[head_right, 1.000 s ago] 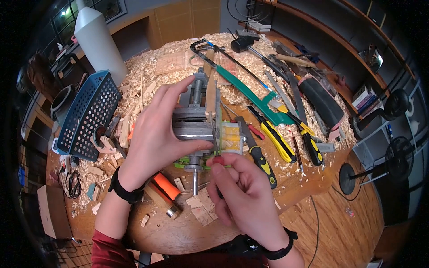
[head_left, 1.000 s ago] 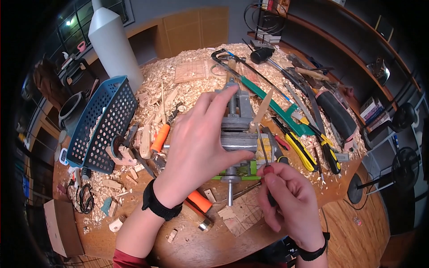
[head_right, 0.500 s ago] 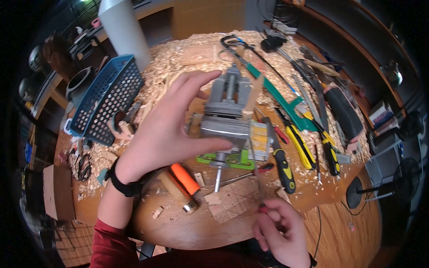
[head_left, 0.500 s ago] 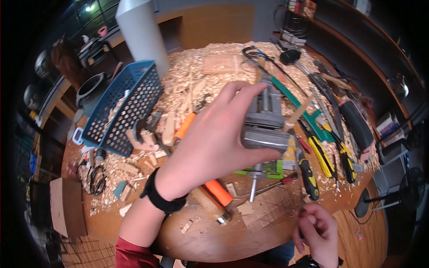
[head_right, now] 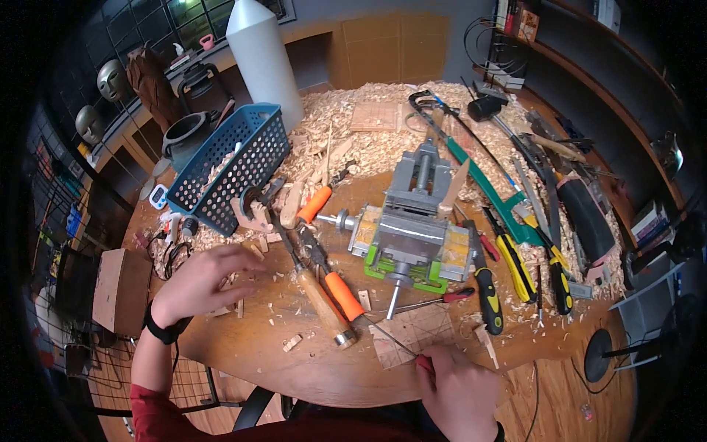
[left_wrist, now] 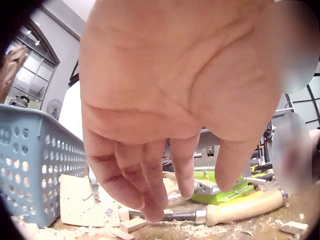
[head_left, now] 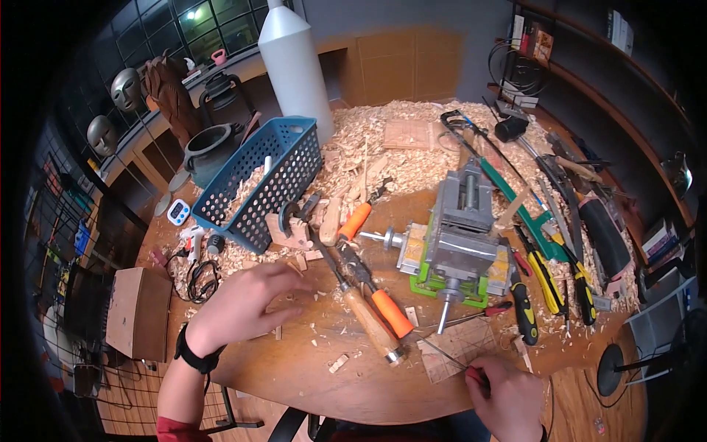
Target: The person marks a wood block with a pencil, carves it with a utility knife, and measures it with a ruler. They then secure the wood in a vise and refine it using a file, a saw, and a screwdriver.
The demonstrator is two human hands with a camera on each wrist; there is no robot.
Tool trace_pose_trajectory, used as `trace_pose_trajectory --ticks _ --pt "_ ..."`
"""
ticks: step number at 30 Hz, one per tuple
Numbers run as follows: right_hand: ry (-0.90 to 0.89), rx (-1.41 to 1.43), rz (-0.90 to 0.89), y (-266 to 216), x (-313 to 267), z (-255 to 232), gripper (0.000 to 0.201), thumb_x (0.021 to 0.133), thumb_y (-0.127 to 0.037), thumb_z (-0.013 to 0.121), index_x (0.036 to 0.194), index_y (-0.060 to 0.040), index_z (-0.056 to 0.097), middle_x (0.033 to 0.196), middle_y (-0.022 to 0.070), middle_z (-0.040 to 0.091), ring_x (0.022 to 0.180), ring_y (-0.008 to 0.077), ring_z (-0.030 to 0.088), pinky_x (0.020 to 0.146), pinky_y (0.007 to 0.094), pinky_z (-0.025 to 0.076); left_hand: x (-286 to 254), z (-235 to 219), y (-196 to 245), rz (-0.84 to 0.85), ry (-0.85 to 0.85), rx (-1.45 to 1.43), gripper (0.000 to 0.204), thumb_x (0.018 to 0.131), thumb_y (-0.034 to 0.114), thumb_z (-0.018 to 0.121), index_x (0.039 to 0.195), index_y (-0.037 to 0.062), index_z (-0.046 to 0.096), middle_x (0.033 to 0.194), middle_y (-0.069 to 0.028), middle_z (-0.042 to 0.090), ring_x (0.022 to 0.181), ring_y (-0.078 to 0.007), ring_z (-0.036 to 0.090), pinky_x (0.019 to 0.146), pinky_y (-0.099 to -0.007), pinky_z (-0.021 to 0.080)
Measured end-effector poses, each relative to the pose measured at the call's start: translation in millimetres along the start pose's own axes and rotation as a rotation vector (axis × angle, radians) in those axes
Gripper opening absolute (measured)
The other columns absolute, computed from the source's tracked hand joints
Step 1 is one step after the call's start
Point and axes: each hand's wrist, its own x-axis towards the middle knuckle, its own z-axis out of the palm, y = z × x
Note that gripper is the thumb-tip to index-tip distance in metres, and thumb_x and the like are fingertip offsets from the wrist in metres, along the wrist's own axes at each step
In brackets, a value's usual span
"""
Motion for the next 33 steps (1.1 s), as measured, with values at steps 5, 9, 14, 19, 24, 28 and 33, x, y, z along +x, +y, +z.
trace_pose_trajectory --ticks 5,9,14,19,24,28,33 --pt "-0.017 -0.138 0.075 -1.1 6.3 -9.4 0.014 0.089 -0.017 0.068 0.099 -0.0078 0.067 0.086 0.0138 0.069 0.073 0.0337 0.067 0.064 0.0403 0.053 -9.2 -2.1 -8.6 -0.050 0.058 0.101 0.026 0.082 0.015 0.070 0.107 0.0093 0.069 0.103 -0.0101 0.068 0.094 -0.0323 0.066 0.082 -0.0410 0.054" --pt "0.145 -0.059 -0.031 0.2 20.7 8.7 0.014 0.080 -0.015 0.072 0.088 -0.0071 0.064 0.090 0.0099 0.060 0.076 0.0319 0.063 0.066 0.0421 0.052 -6.0 -7.9 -15.3 -0.119 0.095 0.135 0.021 0.079 0.012 0.069 0.101 0.0109 0.068 0.101 -0.0097 0.067 0.088 -0.0330 0.066 0.076 -0.0419 0.053" --pt "0.237 -0.030 -0.106 10.1 27.7 26.9 0.018 0.073 -0.008 0.075 0.087 -0.0078 0.064 0.090 0.0091 0.059 0.084 0.0327 0.059 0.072 0.0411 0.048 5.3 8.6 8.8 0.033 0.107 0.097 0.028 0.079 0.014 0.070 0.106 0.0100 0.069 0.104 -0.0107 0.066 0.090 -0.0331 0.065 0.076 -0.0413 0.054" --pt "0.249 -0.006 -0.137 24.6 31.2 13.0 0.018 0.074 -0.007 0.075 0.090 -0.0082 0.068 0.091 0.0086 0.060 0.087 0.0306 0.057 0.075 0.0411 0.047 22.3 11.7 39.5 0.029 -0.034 0.084 0.032 0.082 0.023 0.074 0.111 0.0089 0.068 0.108 -0.0111 0.066 0.099 -0.0328 0.065 0.084 -0.0406 0.054" --pt "0.201 0.004 -0.128 35.5 37.3 4.1 0.016 0.075 -0.007 0.073 0.090 -0.0081 0.069 0.092 0.0085 0.061 0.089 0.0311 0.058 0.077 0.0409 0.048 29.6 15.3 49.3 0.071 -0.025 0.086 0.033 0.083 0.025 0.073 0.111 0.0090 0.069 0.110 -0.0107 0.067 0.099 -0.0322 0.065 0.084 -0.0408 0.054" --pt "0.214 0.071 -0.240 55.1 57.2 -0.2 0.014 0.078 -0.003 0.069 0.091 -0.0075 0.068 0.089 0.0065 0.062 0.089 0.0282 0.058 0.078 0.0382 0.048 31.4 18.9 54.3 0.101 -0.025 0.065 0.033 0.082 0.025 0.073 0.112 0.0096 0.069 0.111 -0.0108 0.067 0.101 -0.0319 0.065 0.085 -0.0411 0.053" --pt "0.179 -0.167 -0.346 69.1 83.8 -7.2 0.012 0.076 -0.004 0.069 0.087 -0.0087 0.071 0.086 0.0046 0.064 0.092 0.0260 0.059 0.080 0.0375 0.049 48.0 13.7 67.2 0.123 0.043 0.036 0.043 0.081 0.020 0.074 0.121 0.0070 0.063 0.118 -0.0142 0.063 0.110 -0.0341 0.060 0.093 -0.0413 0.050"
